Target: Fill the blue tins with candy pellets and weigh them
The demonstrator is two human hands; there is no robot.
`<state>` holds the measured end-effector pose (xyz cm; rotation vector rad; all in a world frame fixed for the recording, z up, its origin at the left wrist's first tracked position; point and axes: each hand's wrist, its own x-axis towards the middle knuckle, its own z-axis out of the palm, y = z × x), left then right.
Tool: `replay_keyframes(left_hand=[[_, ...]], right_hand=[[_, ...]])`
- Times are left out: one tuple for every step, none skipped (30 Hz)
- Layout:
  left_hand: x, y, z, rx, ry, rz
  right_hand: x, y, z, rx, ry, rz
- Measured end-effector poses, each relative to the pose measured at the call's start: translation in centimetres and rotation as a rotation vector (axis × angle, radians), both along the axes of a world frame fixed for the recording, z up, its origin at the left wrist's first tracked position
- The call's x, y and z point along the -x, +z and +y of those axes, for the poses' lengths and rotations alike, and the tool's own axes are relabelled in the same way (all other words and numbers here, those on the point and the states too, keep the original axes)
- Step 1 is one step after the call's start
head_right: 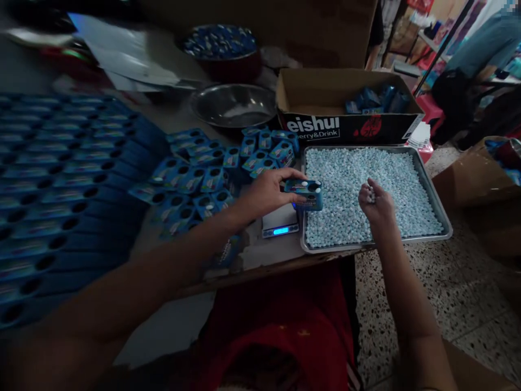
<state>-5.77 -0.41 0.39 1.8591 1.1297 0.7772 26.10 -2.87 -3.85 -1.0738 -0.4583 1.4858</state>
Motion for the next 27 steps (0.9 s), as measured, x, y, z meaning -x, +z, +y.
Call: replay_keyframes(left_hand=[[1.2,0.4,-0.2,-0.033,0.021,0.033],[2.4,0.7,-0.5,-0.063,0.050,0.072],[3.5,0.9,-0.8,-0.084,0.078,0.115],[4.6,0.8,-1.1,-0.095,0.105,0.156],[5.4,0.6,-1.4,-0.092,0.128,0.191],[6.2,0.1,-1.7,-0.077,0.143,0.213],[6.7,-0.4,-2.0,-0.054,0.148,0.224],[7.0,-1.1,-2.3,-0.033,0.147,0.227],[7.2,-1.7,-2.5,-0.020,0.144,0.226],[7.3,-2.3,-2.7,-0.019,0.140,0.226],[7.3,-2.8,-2.9,-0.027,0.136,0.229],[7.3,-3.1,-3.1,-0.040,0.134,0.235],[7.3,-3.2,-3.2,-0.054,0.129,0.247],[7.4,-3.2,-3.3,-0.065,0.118,0.263],[7.6,-3.1,-3.3,-0.075,0.100,0.283],[7.9,-2.7,-3.4,-0.086,0.080,0.304],[8.4,-2.3,-3.4,-0.101,0.062,0.326],[8.9,-1.8,-3.4,-0.120,0.048,0.347],[9.5,-1.1,-3.5,-0.143,0.045,0.365],[10.2,-0.5,-3.6,-0.165,0.051,0.379],[10.8,0.1,-3.6,-0.184,0.067,0.392],[11.4,0.7,-3.7,-0.199,0.088,0.401],[11.9,1.3,-3.8,-0.209,0.110,0.410],[12.4,1.7,-3.9,-0.217,0.133,0.416],[12.6,2.1,-4.0,-0.224,0.154,0.418],[12.8,2.4,-4.1,-0.231,0.173,0.416],[12.9,2.6,-4.2,-0.241,0.190,0.412]], right_hand=[[0.3,0.0,-0.3,0.016,0.084,-0.076],[0.7,0.2,-0.6,0.035,0.151,-0.163],[1.2,0.3,-0.8,0.056,0.210,-0.256],[1.8,0.6,-0.8,0.075,0.272,-0.342],[2.3,0.9,-0.7,0.094,0.324,-0.399],[2.9,1.3,-0.5,0.118,0.366,-0.411],[3.5,1.7,-0.1,0.147,0.396,-0.374],[4.2,2.1,0.3,0.177,0.410,-0.299],[4.8,2.6,0.8,0.198,0.403,-0.206],[5.4,3.0,1.2,0.210,0.381,-0.115],[6.0,3.4,1.5,0.217,0.351,-0.038],[6.7,3.7,1.8,0.219,0.320,0.015],[7.3,3.9,1.9,0.220,0.293,0.045],[7.9,4.1,1.9,0.223,0.279,0.058],[8.6,4.3,1.8,0.229,0.281,0.062],[9.1,4.4,1.6,0.235,0.298,0.061],[9.6,4.5,1.5,0.241,0.322,0.057],[10.1,4.6,1.3,0.248,0.348,0.048],[10.4,4.7,1.2,0.260,0.372,0.035],[10.7,4.9,1.1,0.271,0.387,0.016],[11.0,5.0,1.0,0.282,0.395,-0.006],[11.2,5.1,0.9,0.289,0.400,-0.030],[11.3,5.2,0.9,0.292,0.407,-0.056],[11.4,5.3,0.9,0.291,0.416,-0.079],[11.5,5.3,0.8,0.287,0.431,-0.100],[11.6,5.3,0.7,0.285,0.450,-0.118],[11.7,5.2,0.6,0.286,0.470,-0.134]])
